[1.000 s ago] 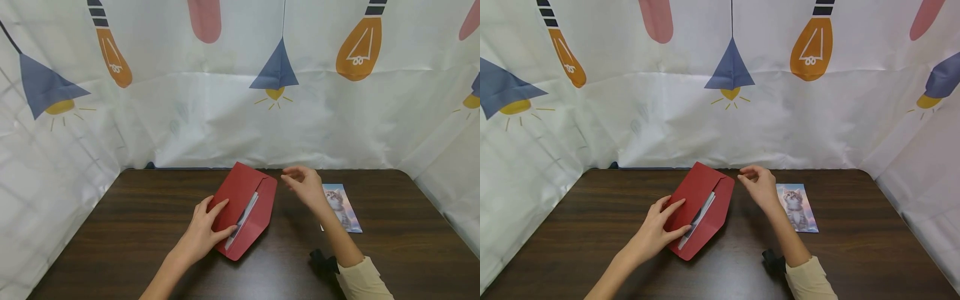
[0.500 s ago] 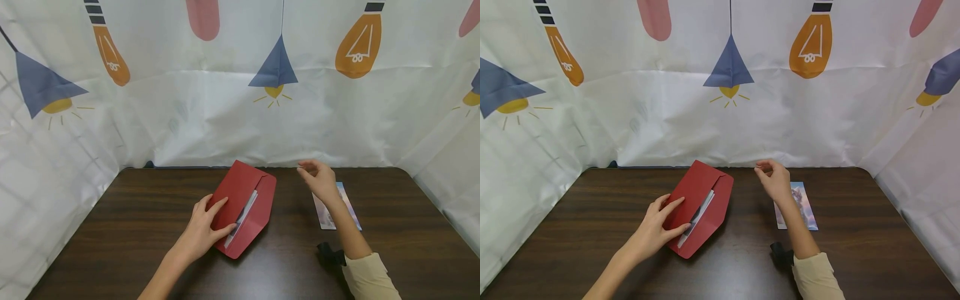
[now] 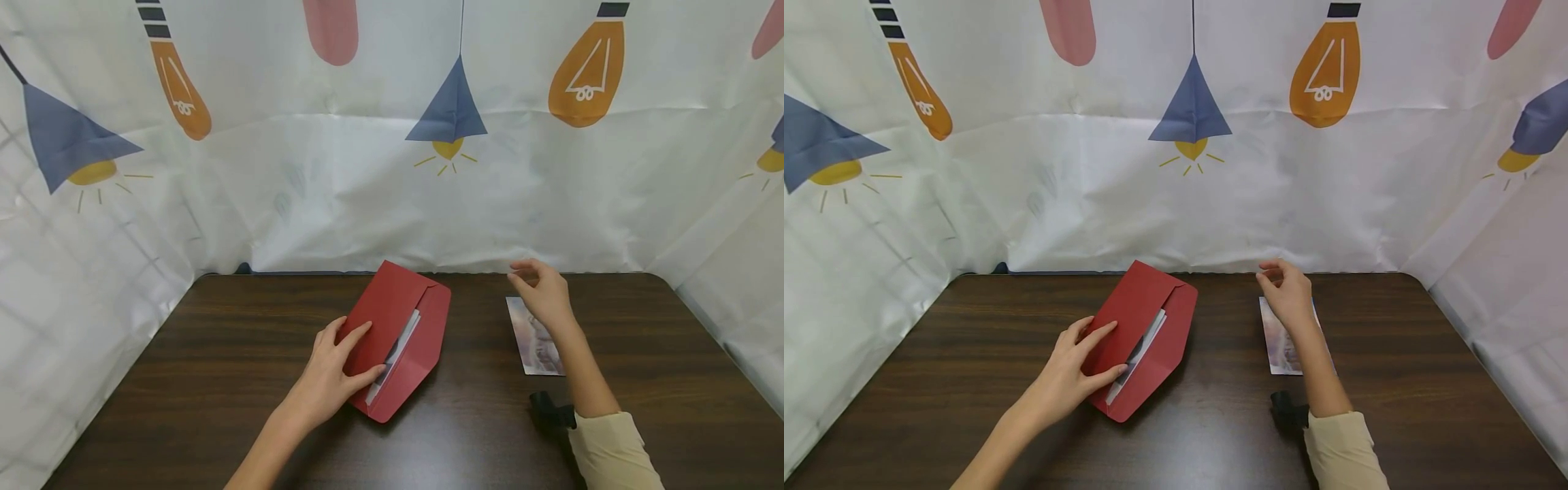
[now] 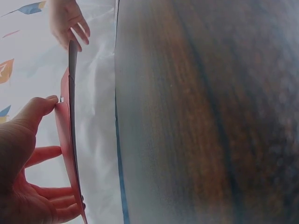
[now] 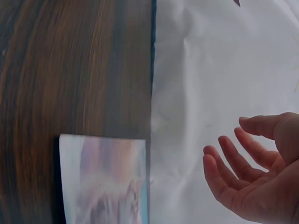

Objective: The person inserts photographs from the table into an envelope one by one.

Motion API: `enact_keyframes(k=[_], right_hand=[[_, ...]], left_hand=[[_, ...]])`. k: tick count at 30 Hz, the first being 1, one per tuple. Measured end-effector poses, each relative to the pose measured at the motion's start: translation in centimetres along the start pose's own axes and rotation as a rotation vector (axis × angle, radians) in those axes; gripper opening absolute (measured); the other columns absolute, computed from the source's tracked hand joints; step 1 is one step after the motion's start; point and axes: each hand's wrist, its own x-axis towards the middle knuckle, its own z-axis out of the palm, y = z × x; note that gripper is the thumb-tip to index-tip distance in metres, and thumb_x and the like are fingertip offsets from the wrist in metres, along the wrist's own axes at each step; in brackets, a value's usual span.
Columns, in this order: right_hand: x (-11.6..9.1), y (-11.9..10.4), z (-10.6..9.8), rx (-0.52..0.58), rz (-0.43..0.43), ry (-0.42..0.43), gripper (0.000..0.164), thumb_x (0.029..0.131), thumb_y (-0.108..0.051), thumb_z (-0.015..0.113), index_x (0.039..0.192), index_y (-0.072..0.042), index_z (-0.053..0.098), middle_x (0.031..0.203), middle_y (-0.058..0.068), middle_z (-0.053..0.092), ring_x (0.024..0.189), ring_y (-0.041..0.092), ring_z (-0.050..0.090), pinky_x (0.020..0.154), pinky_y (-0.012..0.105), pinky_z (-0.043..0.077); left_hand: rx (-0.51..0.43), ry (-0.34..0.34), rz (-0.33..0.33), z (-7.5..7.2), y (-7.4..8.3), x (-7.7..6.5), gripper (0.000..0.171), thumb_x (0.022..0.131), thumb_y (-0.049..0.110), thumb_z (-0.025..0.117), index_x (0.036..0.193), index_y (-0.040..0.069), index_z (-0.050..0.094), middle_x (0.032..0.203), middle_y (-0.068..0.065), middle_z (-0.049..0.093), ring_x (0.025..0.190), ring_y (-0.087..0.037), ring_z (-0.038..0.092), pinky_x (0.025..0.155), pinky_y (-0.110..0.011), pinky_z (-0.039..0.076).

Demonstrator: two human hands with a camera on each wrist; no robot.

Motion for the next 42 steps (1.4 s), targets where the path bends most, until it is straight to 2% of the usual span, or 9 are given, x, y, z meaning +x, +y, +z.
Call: enact_keyframes(k=[4, 13, 21, 30, 42], right_hand=[[0.1, 0.6, -0.4, -0.011, 0.014, -0.004, 0.037, 0.108, -0.018, 0.059, 0.139, 0.003, 0.06, 0.134, 0.03, 0.066, 0.121, 0.049, 0.065, 0.084, 0.048, 0.058], [0.2, 1.9, -1.2, -0.017, 0.035, -0.041, 0.044, 0.11, -0.023, 0.058, 0.144, 0.006, 0.054, 0.143, 0.035, 0.057, 0.129, 0.057, 0.056, 0.098, 0.064, 0.052], [0.3, 3.1, -1.9, -0.019, 0.102, -0.085, 0.052, 0.11, -0.025, 0.057, 0.149, 0.007, 0.047, 0.151, 0.038, 0.046, 0.135, 0.059, 0.047, 0.107, 0.068, 0.044], [0.4, 4.3, -2.5, -0.02, 0.163, -0.12, 0.058, 0.11, -0.027, 0.056, 0.154, 0.007, 0.04, 0.156, 0.04, 0.037, 0.139, 0.06, 0.041, 0.109, 0.068, 0.043], [0.2, 6.3, -3.4, -0.044, 0.169, -0.156, 0.062, 0.11, -0.029, 0.056, 0.153, 0.012, 0.037, 0.154, 0.045, 0.034, 0.141, 0.065, 0.032, 0.11, 0.075, 0.035]], left_hand=[[0.001, 0.001, 0.006, 0.0, 0.0, 0.0, 0.072, 0.088, 0.034, 0.086, 0.151, 0.014, 0.058, 0.16, -0.025, 0.037, 0.14, -0.045, 0.038, 0.093, -0.055, 0.06], [0.007, 0.003, 0.03, 0.1, -0.1, 0.0, 0.07, 0.089, 0.032, 0.086, 0.151, 0.012, 0.058, 0.159, -0.026, 0.037, 0.139, -0.046, 0.039, 0.093, -0.055, 0.059], [-0.002, -0.003, 0.021, 0.1, -0.1, -0.2, 0.07, 0.089, 0.032, 0.086, 0.151, 0.013, 0.058, 0.16, -0.026, 0.036, 0.141, -0.046, 0.037, 0.094, -0.056, 0.059], [-0.005, -0.004, 0.019, 0.0, 0.0, -0.2, 0.071, 0.089, 0.032, 0.086, 0.151, 0.013, 0.058, 0.16, -0.026, 0.036, 0.14, -0.046, 0.038, 0.093, -0.055, 0.06], [0.0, 0.003, 0.03, 0.1, 0.0, -0.1, 0.069, 0.09, 0.032, 0.086, 0.151, 0.013, 0.058, 0.159, -0.026, 0.037, 0.14, -0.046, 0.039, 0.094, -0.055, 0.059]])
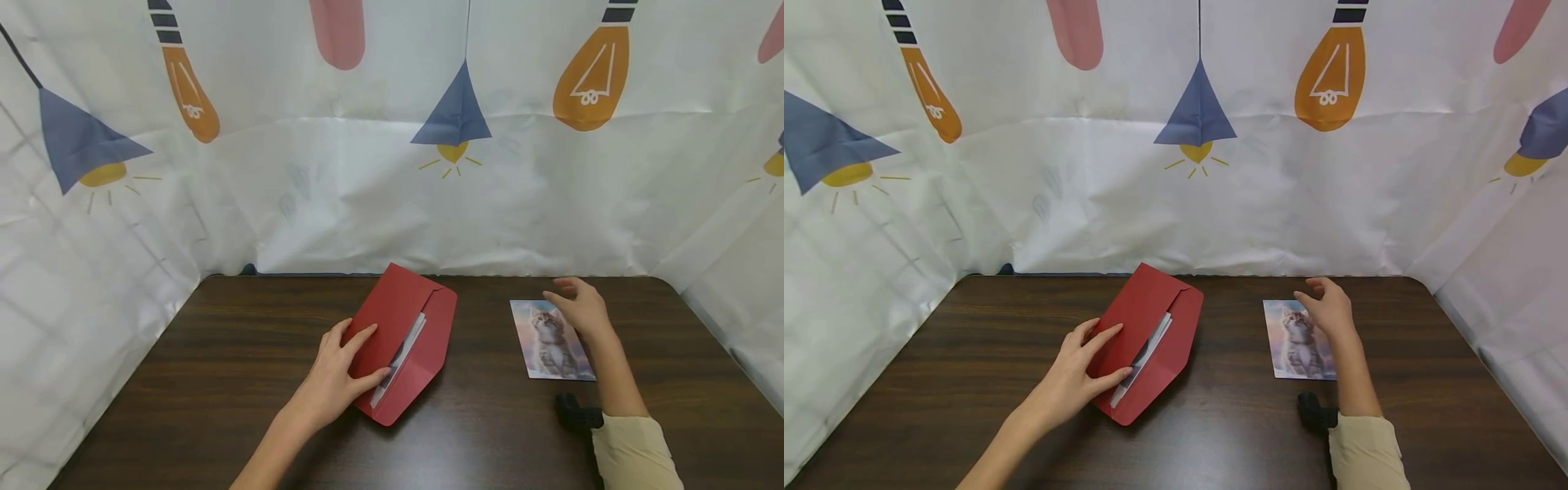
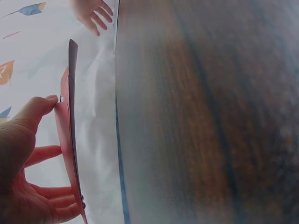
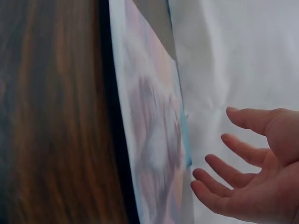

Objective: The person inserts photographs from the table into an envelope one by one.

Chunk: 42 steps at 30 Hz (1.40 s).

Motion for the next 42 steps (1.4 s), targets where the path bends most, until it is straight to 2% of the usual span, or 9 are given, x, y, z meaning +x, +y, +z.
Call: enact_keyframes(k=[16, 25, 37, 42], right_hand=[[0.2, 1.7, -1.0, -0.013, 0.055, -0.076, 0.057, 0.11, -0.02, 0.05, 0.149, 0.019, 0.038, 0.148, 0.048, 0.037, 0.134, 0.065, 0.038, 0.108, 0.074, 0.038], [0.3, 2.3, -1.1, -0.017, 0.074, -0.115, 0.052, 0.109, -0.014, 0.047, 0.148, 0.021, 0.039, 0.148, 0.048, 0.036, 0.135, 0.065, 0.037, 0.109, 0.073, 0.037], [0.1, 2.4, -0.9, 0.02, 0.086, -0.074, 0.047, 0.106, -0.01, 0.051, 0.141, 0.021, 0.046, 0.141, 0.046, 0.041, 0.129, 0.063, 0.041, 0.106, 0.073, 0.04], [0.1, 2.3, -0.9, 0.036, 0.095, -0.062, 0.044, 0.106, -0.009, 0.053, 0.137, 0.021, 0.05, 0.142, 0.047, 0.041, 0.131, 0.064, 0.04, 0.108, 0.074, 0.038]], left_hand=[[-0.003, 0.011, 0.011, 0.1, 0.0, 0.0, 0.069, 0.089, 0.031, 0.086, 0.15, 0.013, 0.059, 0.159, -0.025, 0.038, 0.141, -0.045, 0.039, 0.094, -0.054, 0.059], [-0.005, 0.003, 0.005, 0.1, 0.0, -0.1, 0.069, 0.09, 0.031, 0.086, 0.15, 0.014, 0.058, 0.16, -0.024, 0.037, 0.142, -0.044, 0.038, 0.094, -0.054, 0.059], [-0.001, -0.002, -0.001, 0.1, 0.0, -0.1, 0.069, 0.09, 0.032, 0.086, 0.151, 0.014, 0.058, 0.16, -0.024, 0.037, 0.142, -0.044, 0.037, 0.095, -0.055, 0.059], [-0.002, 0.002, 0.003, 0.2, 0.0, -0.1, 0.069, 0.09, 0.032, 0.086, 0.151, 0.014, 0.058, 0.16, -0.024, 0.037, 0.141, -0.044, 0.038, 0.094, -0.054, 0.059]])
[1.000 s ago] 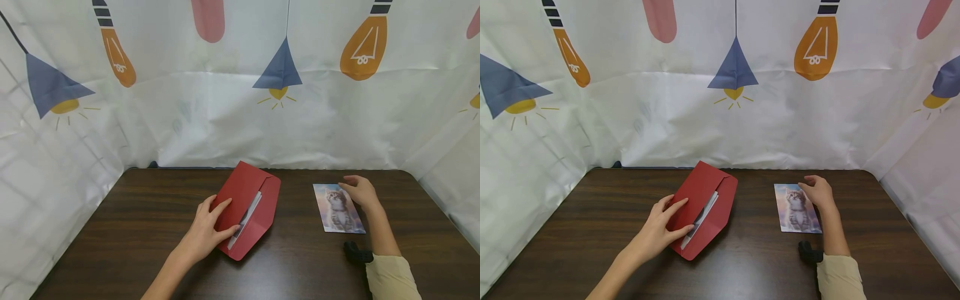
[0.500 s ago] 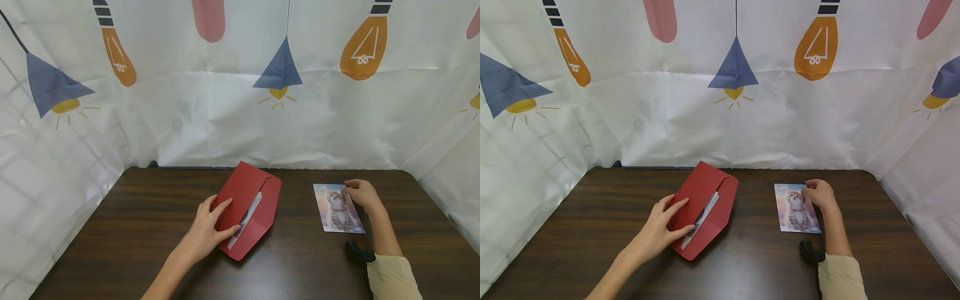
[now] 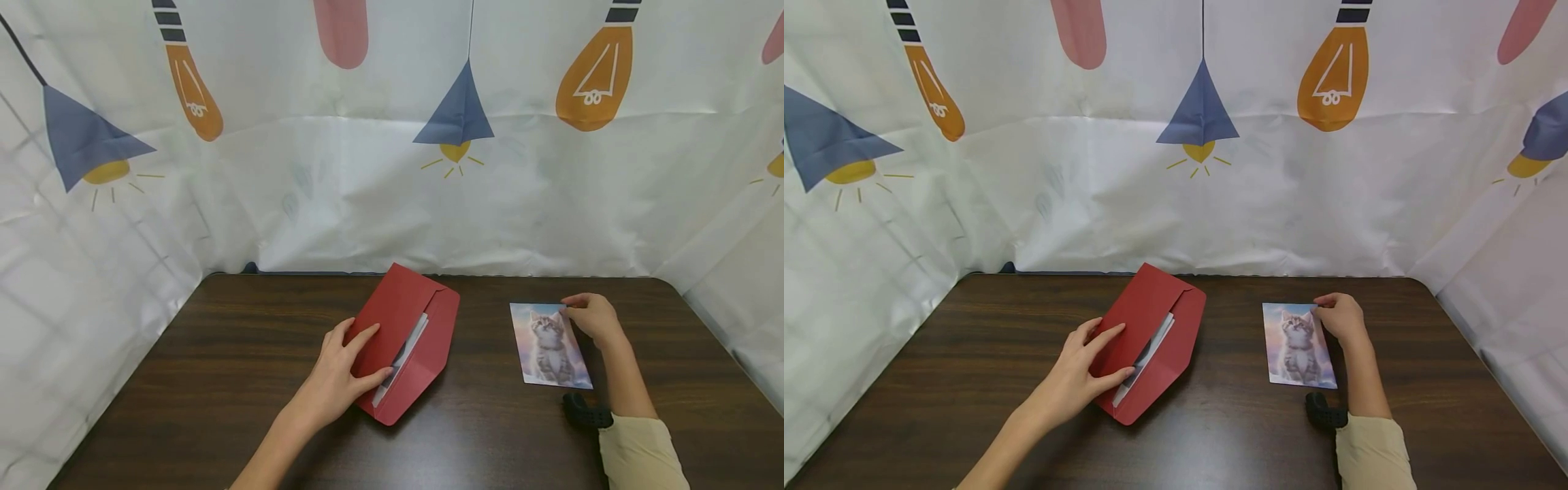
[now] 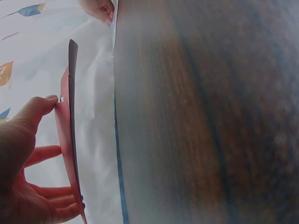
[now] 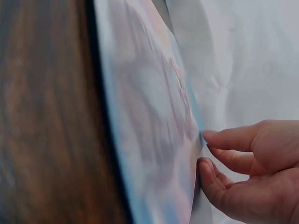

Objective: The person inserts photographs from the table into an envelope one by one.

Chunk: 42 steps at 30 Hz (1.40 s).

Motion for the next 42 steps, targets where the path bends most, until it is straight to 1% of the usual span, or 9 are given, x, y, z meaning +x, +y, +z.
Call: enact_keyframes(k=[12, 16, 18, 21, 23, 25, 31, 36, 42], right_hand=[[0.1, 0.0, 0.0, 0.001, 0.008, 0.022, 0.037, 0.105, -0.007, 0.057, 0.129, 0.021, 0.058, 0.141, 0.046, 0.045, 0.132, 0.065, 0.04, 0.11, 0.075, 0.035], [0.2, 0.0, 0.1, -0.006, 0.003, 0.036, 0.035, 0.105, -0.007, 0.059, 0.127, 0.02, 0.06, 0.132, 0.043, 0.053, 0.125, 0.061, 0.049, 0.106, 0.072, 0.041], [0.3, 0.0, 0.0, -0.011, -0.004, 0.043, 0.034, 0.105, -0.007, 0.06, 0.125, 0.02, 0.062, 0.124, 0.039, 0.06, 0.117, 0.056, 0.057, 0.101, 0.066, 0.048], [0.2, -0.2, 0.0, -0.013, -0.018, 0.053, 0.032, 0.104, -0.006, 0.062, 0.123, 0.02, 0.063, 0.114, 0.034, 0.067, 0.099, 0.041, 0.069, 0.089, 0.05, 0.059], [0.1, -0.4, -0.1, -0.013, -0.031, 0.057, 0.032, 0.104, -0.005, 0.062, 0.123, 0.02, 0.064, 0.114, 0.034, 0.069, 0.094, 0.033, 0.071, 0.082, 0.04, 0.062], [-0.1, -0.6, -0.1, -0.011, -0.041, 0.06, 0.032, 0.104, -0.004, 0.062, 0.123, 0.021, 0.064, 0.116, 0.036, 0.068, 0.093, 0.03, 0.072, 0.078, 0.036, 0.062], [-0.5, -1.2, -0.5, -0.04, -0.047, 0.053, 0.032, 0.105, -0.006, 0.062, 0.125, 0.018, 0.065, 0.124, 0.039, 0.065, 0.096, 0.036, 0.073, 0.083, 0.043, 0.063], [-0.7, -1.7, -0.9, -0.068, -0.056, 0.047, 0.031, 0.105, -0.009, 0.063, 0.122, 0.017, 0.067, 0.117, 0.035, 0.068, 0.09, 0.031, 0.074, 0.084, 0.048, 0.061], [-1.0, -2.1, -1.1, -0.055, -0.067, 0.019, 0.03, 0.106, -0.008, 0.063, 0.121, 0.018, 0.066, 0.114, 0.032, 0.069, 0.087, 0.023, 0.074, 0.088, 0.051, 0.06]], left_hand=[[0.0, 0.003, 0.002, 0.0, 0.0, 0.0, 0.069, 0.09, 0.031, 0.086, 0.151, 0.014, 0.058, 0.161, -0.024, 0.036, 0.142, -0.044, 0.037, 0.095, -0.055, 0.059], [0.003, 0.006, 0.001, 0.0, 0.0, -0.1, 0.069, 0.09, 0.031, 0.086, 0.151, 0.014, 0.058, 0.16, -0.025, 0.037, 0.142, -0.044, 0.038, 0.094, -0.055, 0.059], [0.003, 0.009, 0.003, 0.0, 0.0, -0.1, 0.069, 0.09, 0.031, 0.086, 0.151, 0.014, 0.058, 0.16, -0.025, 0.037, 0.142, -0.044, 0.038, 0.095, -0.055, 0.059], [0.003, 0.011, 0.006, 0.0, 0.0, -0.1, 0.069, 0.09, 0.03, 0.086, 0.151, 0.014, 0.058, 0.16, -0.025, 0.037, 0.142, -0.045, 0.038, 0.095, -0.055, 0.058], [0.003, 0.012, 0.006, 0.0, 0.0, -0.1, 0.069, 0.09, 0.03, 0.086, 0.151, 0.014, 0.058, 0.16, -0.025, 0.037, 0.142, -0.044, 0.038, 0.095, -0.055, 0.058], [0.002, 0.012, 0.005, 0.0, 0.0, -0.1, 0.069, 0.09, 0.03, 0.086, 0.151, 0.014, 0.058, 0.16, -0.025, 0.037, 0.142, -0.044, 0.038, 0.095, -0.055, 0.059], [0.005, 0.013, 0.004, -0.1, 0.1, -0.1, 0.07, 0.089, 0.031, 0.086, 0.151, 0.015, 0.058, 0.16, -0.024, 0.037, 0.142, -0.044, 0.038, 0.094, -0.055, 0.059], [0.008, 0.014, 0.002, -0.1, 0.1, -0.1, 0.07, 0.089, 0.031, 0.087, 0.151, 0.015, 0.058, 0.16, -0.024, 0.037, 0.142, -0.044, 0.038, 0.094, -0.055, 0.059], [0.005, 0.016, 0.001, -0.2, 0.2, -0.1, 0.07, 0.089, 0.03, 0.086, 0.151, 0.015, 0.058, 0.16, -0.024, 0.037, 0.142, -0.044, 0.038, 0.094, -0.055, 0.059]])
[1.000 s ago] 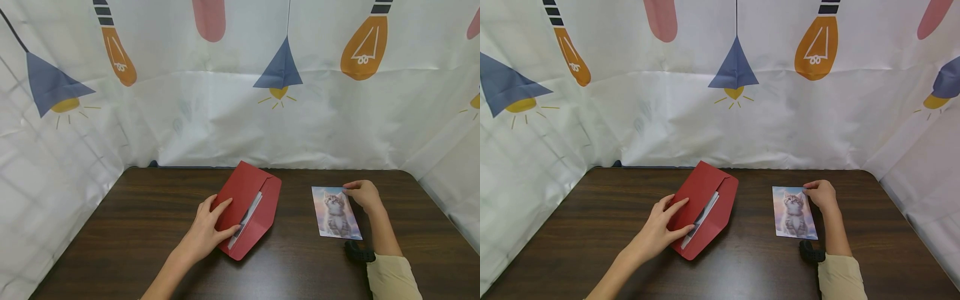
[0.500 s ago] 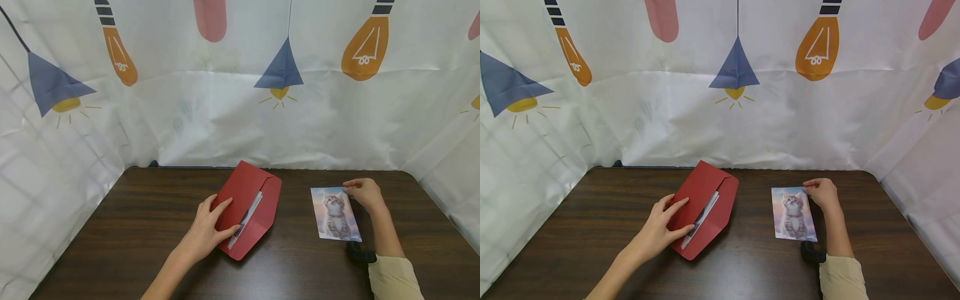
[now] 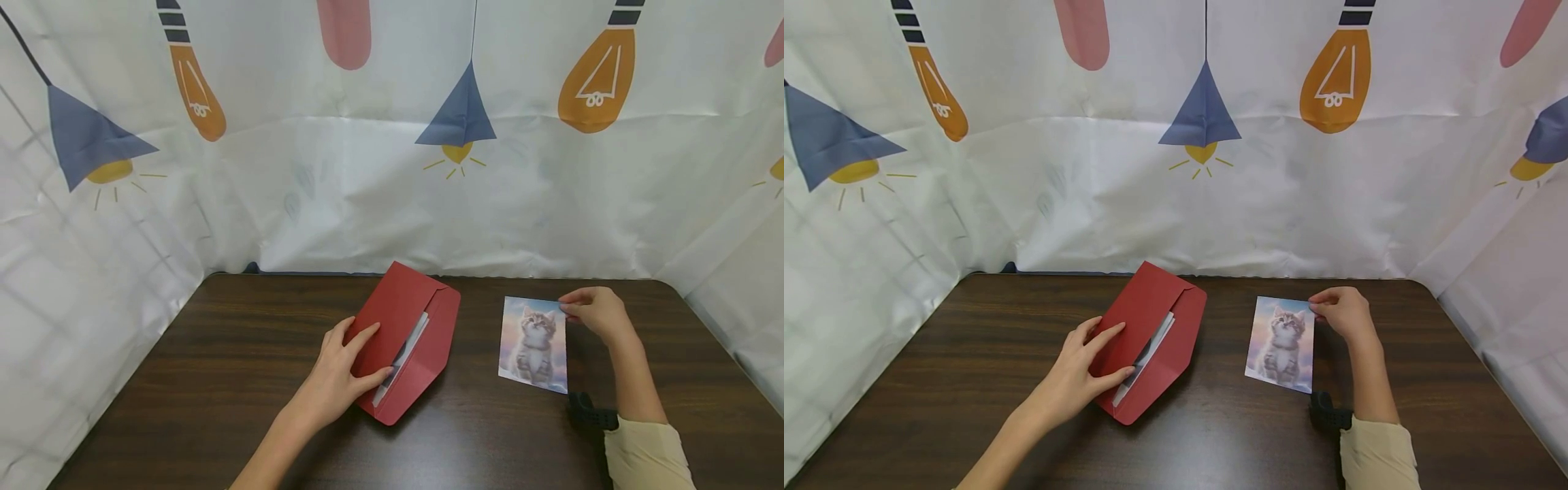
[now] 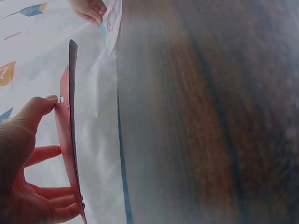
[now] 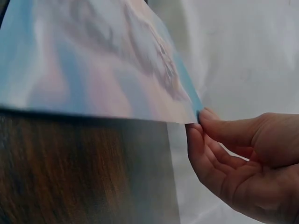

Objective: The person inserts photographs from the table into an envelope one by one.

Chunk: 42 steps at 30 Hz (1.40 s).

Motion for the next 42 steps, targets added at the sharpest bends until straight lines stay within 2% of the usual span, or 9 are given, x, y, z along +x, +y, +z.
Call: enact_keyframes(k=[4, 10, 13, 16, 24, 31, 35, 39, 42], right_hand=[[-0.1, -0.2, -0.1, 0.003, -0.002, -0.016, 0.03, 0.106, -0.007, 0.062, 0.121, 0.018, 0.066, 0.111, 0.03, 0.071, 0.082, 0.015, 0.073, 0.088, 0.05, 0.061], [0.0, -0.4, -0.1, 0.008, -0.007, -0.021, 0.028, 0.105, -0.006, 0.063, 0.118, 0.018, 0.066, 0.104, 0.023, 0.073, 0.078, 0.011, 0.071, 0.077, 0.035, 0.062], [-0.1, -0.5, -0.1, 0.001, -0.017, -0.017, 0.027, 0.105, -0.005, 0.063, 0.118, 0.018, 0.066, 0.103, 0.023, 0.073, 0.077, 0.011, 0.07, 0.075, 0.032, 0.062], [-0.2, -0.6, -0.2, -0.005, -0.025, -0.014, 0.027, 0.105, -0.006, 0.063, 0.118, 0.018, 0.066, 0.103, 0.024, 0.073, 0.078, 0.012, 0.07, 0.077, 0.035, 0.062], [-0.2, -0.9, -0.4, -0.013, -0.028, -0.027, 0.03, 0.106, -0.008, 0.062, 0.12, 0.018, 0.066, 0.105, 0.025, 0.073, 0.08, 0.016, 0.071, 0.091, 0.056, 0.057], [-0.2, -1.2, -0.5, 0.017, -0.025, -0.051, 0.03, 0.107, -0.008, 0.061, 0.122, 0.018, 0.065, 0.108, 0.023, 0.072, 0.082, 0.015, 0.071, 0.094, 0.057, 0.056], [-0.4, -1.6, -0.7, 0.039, -0.032, -0.063, 0.03, 0.107, -0.007, 0.06, 0.122, 0.018, 0.064, 0.107, 0.021, 0.072, 0.083, 0.016, 0.072, 0.087, 0.042, 0.06], [-0.5, -1.9, -0.8, 0.056, -0.042, -0.066, 0.03, 0.106, -0.006, 0.061, 0.122, 0.019, 0.064, 0.106, 0.02, 0.072, 0.082, 0.015, 0.071, 0.075, 0.027, 0.06], [-0.6, -2.0, -0.8, 0.074, -0.049, -0.067, 0.03, 0.106, -0.005, 0.06, 0.123, 0.02, 0.063, 0.105, 0.019, 0.072, 0.08, 0.013, 0.071, 0.074, 0.025, 0.06]], left_hand=[[-0.003, 0.001, 0.001, 0.0, 0.0, 0.0, 0.07, 0.089, 0.03, 0.086, 0.151, 0.015, 0.058, 0.16, -0.024, 0.037, 0.142, -0.044, 0.038, 0.094, -0.055, 0.06], [-0.004, 0.001, 0.0, -0.1, 0.0, 0.0, 0.07, 0.089, 0.03, 0.086, 0.151, 0.015, 0.058, 0.16, -0.024, 0.037, 0.142, -0.045, 0.038, 0.093, -0.055, 0.06], [-0.001, 0.002, 0.002, -0.1, 0.0, 0.0, 0.07, 0.089, 0.03, 0.087, 0.151, 0.015, 0.058, 0.16, -0.024, 0.037, 0.141, -0.045, 0.038, 0.093, -0.055, 0.06], [0.003, 0.006, 0.006, -0.1, 0.0, 0.0, 0.07, 0.089, 0.029, 0.087, 0.151, 0.014, 0.058, 0.159, -0.024, 0.037, 0.141, -0.044, 0.038, 0.093, -0.055, 0.06], [-0.002, 0.007, 0.01, -0.2, 0.0, 0.1, 0.07, 0.089, 0.029, 0.087, 0.151, 0.014, 0.058, 0.159, -0.025, 0.037, 0.141, -0.045, 0.038, 0.092, -0.055, 0.061], [0.005, 0.017, 0.018, -0.1, 0.0, 0.1, 0.069, 0.089, 0.028, 0.087, 0.15, 0.013, 0.058, 0.159, -0.025, 0.038, 0.141, -0.045, 0.039, 0.093, -0.055, 0.06], [0.003, 0.019, 0.021, -0.1, -0.1, 0.1, 0.069, 0.089, 0.027, 0.087, 0.15, 0.014, 0.059, 0.159, -0.025, 0.038, 0.141, -0.045, 0.039, 0.092, -0.054, 0.06], [0.001, 0.017, 0.017, -0.2, -0.1, 0.1, 0.069, 0.089, 0.028, 0.087, 0.15, 0.014, 0.059, 0.159, -0.025, 0.038, 0.141, -0.044, 0.039, 0.092, -0.054, 0.061], [0.0, 0.017, 0.016, -0.2, -0.1, 0.1, 0.068, 0.089, 0.028, 0.087, 0.15, 0.014, 0.059, 0.159, -0.024, 0.038, 0.141, -0.044, 0.039, 0.092, -0.054, 0.061]])
